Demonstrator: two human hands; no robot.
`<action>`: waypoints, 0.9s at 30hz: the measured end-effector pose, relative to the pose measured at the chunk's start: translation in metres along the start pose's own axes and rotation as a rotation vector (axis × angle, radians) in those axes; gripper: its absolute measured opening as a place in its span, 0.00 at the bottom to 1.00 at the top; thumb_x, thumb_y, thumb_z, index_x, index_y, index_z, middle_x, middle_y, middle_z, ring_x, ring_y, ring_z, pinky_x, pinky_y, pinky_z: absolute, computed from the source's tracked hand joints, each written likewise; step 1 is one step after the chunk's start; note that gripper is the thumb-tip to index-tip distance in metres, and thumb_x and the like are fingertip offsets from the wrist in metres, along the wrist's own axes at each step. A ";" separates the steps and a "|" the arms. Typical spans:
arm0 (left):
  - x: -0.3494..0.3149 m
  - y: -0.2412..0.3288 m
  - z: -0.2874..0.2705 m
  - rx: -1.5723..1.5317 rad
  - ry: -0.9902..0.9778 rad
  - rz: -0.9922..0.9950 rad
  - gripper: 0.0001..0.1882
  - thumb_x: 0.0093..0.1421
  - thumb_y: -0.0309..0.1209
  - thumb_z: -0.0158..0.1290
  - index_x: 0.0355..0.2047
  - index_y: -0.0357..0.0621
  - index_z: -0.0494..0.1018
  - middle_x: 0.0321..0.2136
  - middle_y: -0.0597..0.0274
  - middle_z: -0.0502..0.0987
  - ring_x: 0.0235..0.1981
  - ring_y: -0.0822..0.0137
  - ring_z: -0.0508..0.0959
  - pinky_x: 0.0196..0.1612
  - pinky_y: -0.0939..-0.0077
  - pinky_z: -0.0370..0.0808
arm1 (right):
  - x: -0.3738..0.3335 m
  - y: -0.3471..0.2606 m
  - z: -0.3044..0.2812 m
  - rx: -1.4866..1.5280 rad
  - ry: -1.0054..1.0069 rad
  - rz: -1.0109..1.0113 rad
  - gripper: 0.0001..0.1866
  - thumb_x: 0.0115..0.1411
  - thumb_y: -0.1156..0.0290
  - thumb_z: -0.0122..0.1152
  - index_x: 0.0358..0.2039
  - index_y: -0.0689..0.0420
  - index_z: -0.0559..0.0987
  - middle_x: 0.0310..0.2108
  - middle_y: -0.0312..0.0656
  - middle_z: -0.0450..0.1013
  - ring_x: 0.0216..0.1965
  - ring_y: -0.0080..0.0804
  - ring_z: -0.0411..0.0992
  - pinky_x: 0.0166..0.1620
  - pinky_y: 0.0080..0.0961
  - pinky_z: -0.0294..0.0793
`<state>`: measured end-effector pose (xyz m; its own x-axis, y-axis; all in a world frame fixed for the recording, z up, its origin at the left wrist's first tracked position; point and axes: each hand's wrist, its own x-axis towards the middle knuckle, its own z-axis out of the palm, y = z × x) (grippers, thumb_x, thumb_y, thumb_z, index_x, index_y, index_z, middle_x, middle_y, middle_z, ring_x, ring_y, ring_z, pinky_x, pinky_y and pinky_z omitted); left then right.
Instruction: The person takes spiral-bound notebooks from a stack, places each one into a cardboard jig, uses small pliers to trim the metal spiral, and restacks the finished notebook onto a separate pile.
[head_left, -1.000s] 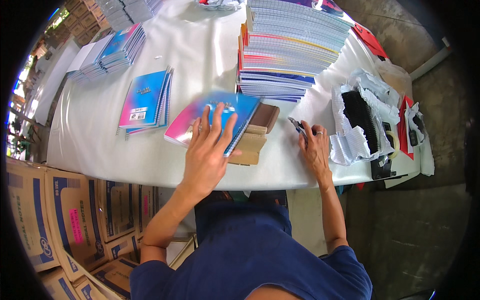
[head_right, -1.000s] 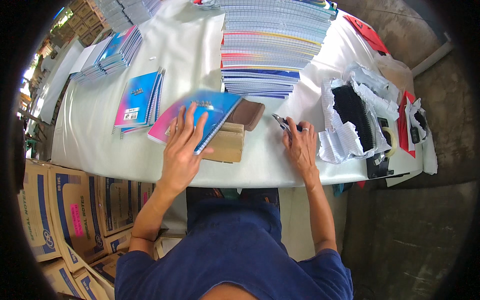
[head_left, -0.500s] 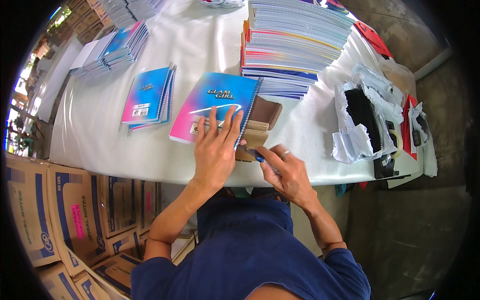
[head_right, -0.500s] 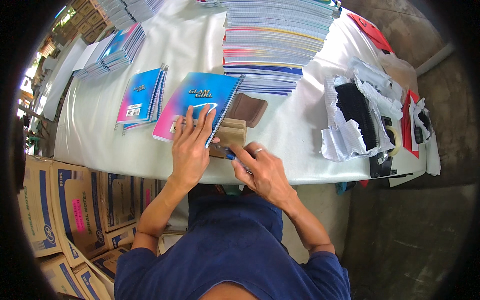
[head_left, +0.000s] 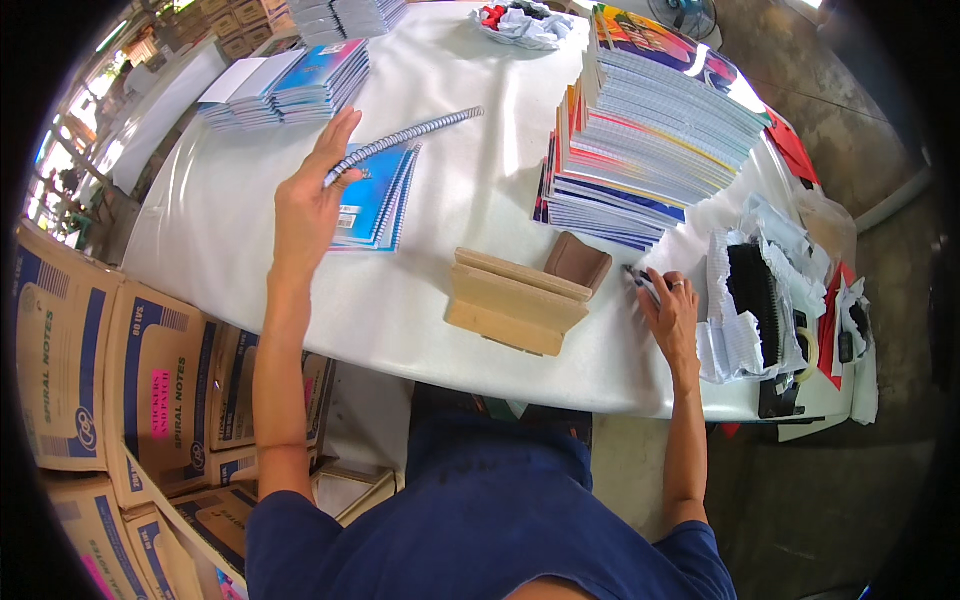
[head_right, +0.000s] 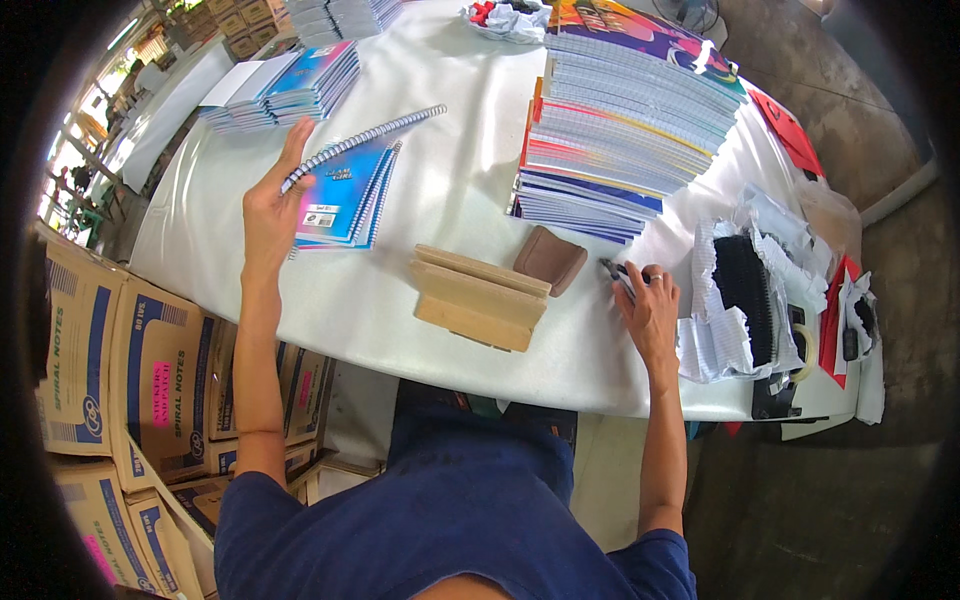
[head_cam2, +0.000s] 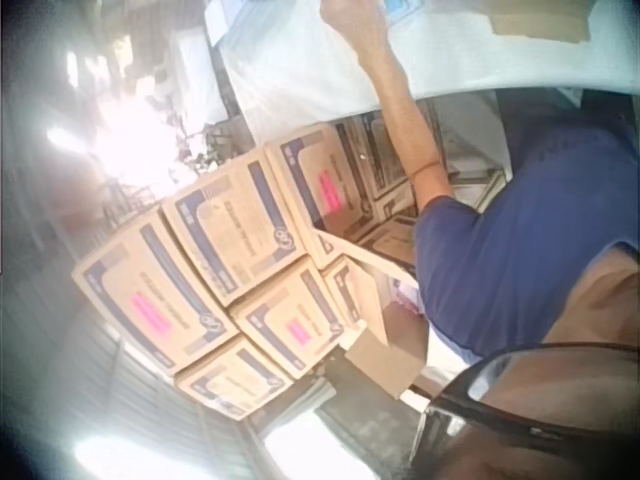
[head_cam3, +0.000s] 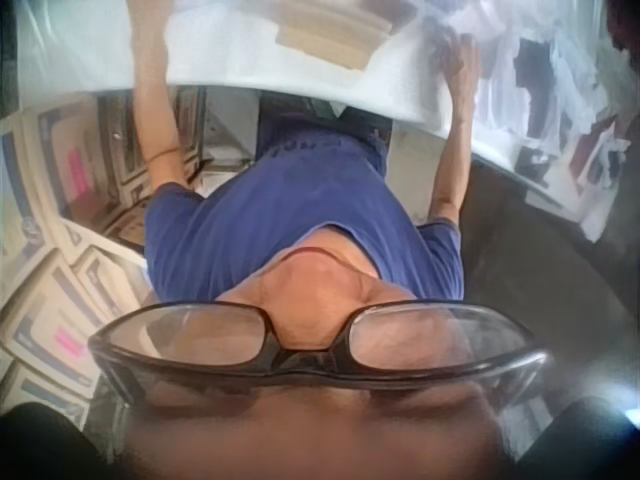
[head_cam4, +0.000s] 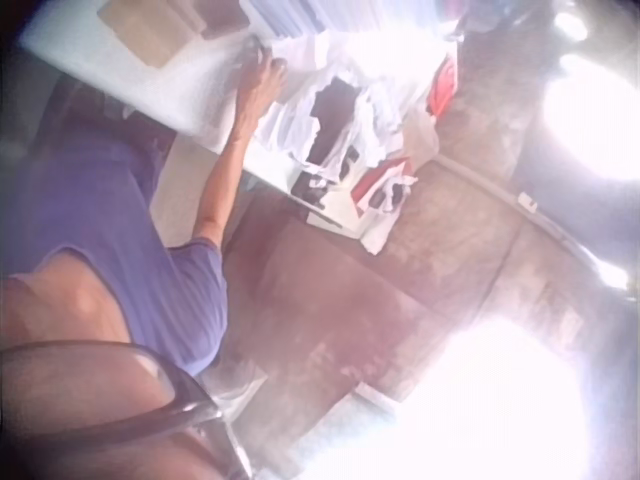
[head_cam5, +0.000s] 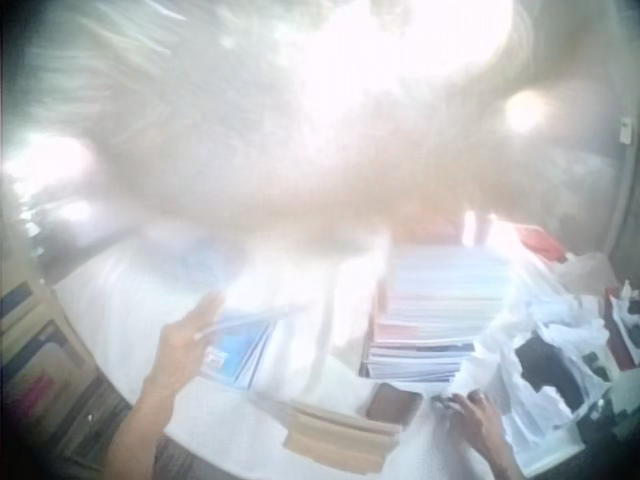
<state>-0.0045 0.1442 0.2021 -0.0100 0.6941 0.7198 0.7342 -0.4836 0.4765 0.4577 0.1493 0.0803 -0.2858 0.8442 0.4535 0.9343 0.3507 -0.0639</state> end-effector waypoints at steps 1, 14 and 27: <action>0.001 -0.012 -0.005 -0.137 -0.021 -0.027 0.27 0.60 0.32 0.57 0.59 0.43 0.68 0.59 0.60 0.70 0.61 0.61 0.68 0.59 0.71 0.67 | -0.001 0.008 0.008 -0.090 0.059 -0.085 0.22 0.58 0.66 0.64 0.52 0.55 0.75 0.48 0.50 0.70 0.49 0.49 0.67 0.50 0.41 0.69; 0.004 -0.080 0.022 -1.359 -0.087 -0.322 0.41 0.58 0.53 0.52 0.66 0.45 0.57 0.66 0.58 0.58 0.61 0.60 0.65 0.61 0.57 0.65 | 0.156 -0.195 -0.029 1.431 -0.153 0.047 0.12 0.55 0.79 0.65 0.41 0.60 0.83 0.31 0.41 0.81 0.36 0.33 0.78 0.43 0.27 0.74; -0.052 -0.256 -0.014 -0.090 -0.406 -0.784 0.34 0.57 0.29 0.60 0.64 0.49 0.63 0.66 0.56 0.59 0.66 0.61 0.59 0.66 0.70 0.57 | 0.208 -0.204 -0.070 0.523 0.139 -0.698 0.20 0.46 0.81 0.61 0.41 0.51 0.82 0.54 0.45 0.72 0.52 0.44 0.68 0.58 0.38 0.66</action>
<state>-0.2020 0.2243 0.0496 -0.2340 0.9706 -0.0565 0.5610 0.1823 0.8075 0.2227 0.2256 0.2498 -0.6945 0.3229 0.6430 0.3294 0.9372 -0.1149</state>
